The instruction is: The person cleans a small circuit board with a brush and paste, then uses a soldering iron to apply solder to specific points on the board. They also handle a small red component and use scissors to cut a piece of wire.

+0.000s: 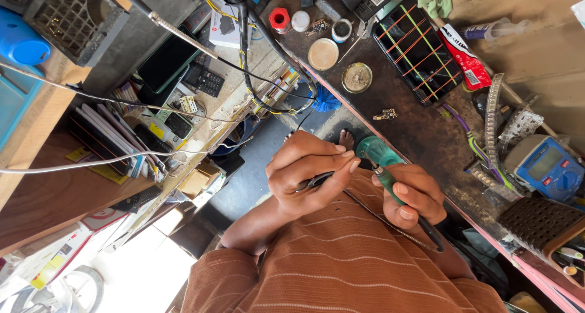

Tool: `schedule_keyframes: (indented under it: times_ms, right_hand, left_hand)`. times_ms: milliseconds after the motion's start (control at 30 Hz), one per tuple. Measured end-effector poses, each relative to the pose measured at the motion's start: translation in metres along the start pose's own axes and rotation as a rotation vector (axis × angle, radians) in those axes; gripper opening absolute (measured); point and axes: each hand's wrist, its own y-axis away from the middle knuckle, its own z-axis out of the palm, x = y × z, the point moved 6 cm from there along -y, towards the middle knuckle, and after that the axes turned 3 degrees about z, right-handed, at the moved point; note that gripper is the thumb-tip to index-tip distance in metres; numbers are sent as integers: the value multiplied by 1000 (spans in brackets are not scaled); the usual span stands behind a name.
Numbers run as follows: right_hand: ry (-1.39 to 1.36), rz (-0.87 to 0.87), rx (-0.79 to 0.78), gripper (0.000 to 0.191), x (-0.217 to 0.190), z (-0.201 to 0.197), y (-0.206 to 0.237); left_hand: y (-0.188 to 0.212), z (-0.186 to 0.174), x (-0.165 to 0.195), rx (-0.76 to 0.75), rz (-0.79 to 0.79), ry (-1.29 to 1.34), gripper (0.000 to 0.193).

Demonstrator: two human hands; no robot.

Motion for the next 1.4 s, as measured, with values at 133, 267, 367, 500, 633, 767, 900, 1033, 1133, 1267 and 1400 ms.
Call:
schedule_keyframes:
  times_ms: [133,267,367,500,633,767,900,1033,1133,1267,1400]
  right_hand:
    - [-6,-8,20,36,0,0,1]
    - [-6,9,19,36,-1,1,1]
    - [-5,8,19,36,-1,1,0]
    - [-10,-12,9,36,-1,0,1]
    - [-6,7,17,36,-2,0,2]
    - [-16,-1,21,36,-1,-1,4]
    - [-28,-21,33,37,-1,-1,5]
    - [-27,-5,43,36,0,-1,6]
    - [-18,-5,51,36,-1,-2,6]
    - [-25,-15,60,36,0,-2,6]
    - [-22,-11,50,36,0,-2,6]
  left_hand:
    - [0,-1,0,-17,2,-4,26]
    - [0,0,-1,-11,2,1,26]
    - [1,0,-1,-14,-1,-1,26]
    - [1,0,0,-10,-2,4,26]
    - [1,0,0,-17,1,5,26]
    - [0,0,1,-20,9,5,26]
    - [0,0,1,-19,18,13,26]
    - [1,0,1,-20,12,10,26]
    - [1,0,1,-15,8,10,26]
    - [2,1,1,-11,8,9,26]
    - [2,0,1,-20,5,9,25]
